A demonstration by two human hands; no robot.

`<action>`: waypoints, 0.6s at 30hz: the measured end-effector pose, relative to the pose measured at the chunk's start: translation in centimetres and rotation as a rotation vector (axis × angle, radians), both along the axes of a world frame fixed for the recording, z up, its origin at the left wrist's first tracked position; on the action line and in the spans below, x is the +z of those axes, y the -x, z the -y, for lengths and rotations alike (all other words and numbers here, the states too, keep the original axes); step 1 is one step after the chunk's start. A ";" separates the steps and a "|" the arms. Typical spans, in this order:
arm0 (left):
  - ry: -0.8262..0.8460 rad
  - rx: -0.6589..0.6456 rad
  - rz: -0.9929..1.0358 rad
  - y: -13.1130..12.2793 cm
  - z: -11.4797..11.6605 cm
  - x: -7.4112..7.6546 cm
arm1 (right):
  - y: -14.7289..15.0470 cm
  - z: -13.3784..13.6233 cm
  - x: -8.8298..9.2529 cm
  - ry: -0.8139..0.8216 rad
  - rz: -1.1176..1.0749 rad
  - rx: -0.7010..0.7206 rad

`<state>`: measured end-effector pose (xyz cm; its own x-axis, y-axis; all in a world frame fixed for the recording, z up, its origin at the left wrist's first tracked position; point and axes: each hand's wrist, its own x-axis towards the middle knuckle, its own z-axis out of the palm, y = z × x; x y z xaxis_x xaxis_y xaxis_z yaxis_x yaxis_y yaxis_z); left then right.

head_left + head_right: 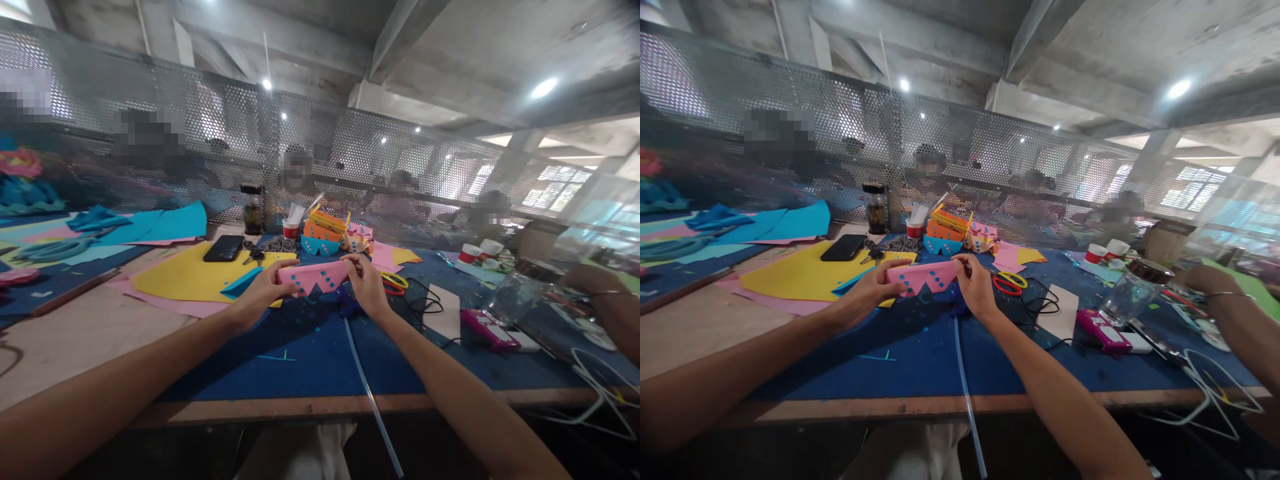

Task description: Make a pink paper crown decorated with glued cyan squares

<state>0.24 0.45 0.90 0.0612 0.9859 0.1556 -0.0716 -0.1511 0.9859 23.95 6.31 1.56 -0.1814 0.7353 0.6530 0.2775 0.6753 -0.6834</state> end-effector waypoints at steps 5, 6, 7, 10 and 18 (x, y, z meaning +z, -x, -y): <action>-0.002 -0.014 0.072 0.3 -0.2 0.1 | -0.1 -0.1 0.0 0.010 -0.009 0.009; -0.007 -0.011 0.076 0.3 -0.2 0.1 | -0.1 0.0 0.0 0.012 -0.010 0.011; -0.010 -0.007 0.078 0.3 -0.2 0.1 | -0.1 0.0 0.0 0.014 -0.009 0.014; -0.019 0.005 0.068 0.3 -0.3 0.2 | 0.0 0.0 0.0 0.017 -0.007 0.017; 0.014 -0.017 0.114 0.4 -0.1 0.3 | -0.2 -0.3 -0.2 0.013 -0.014 -0.005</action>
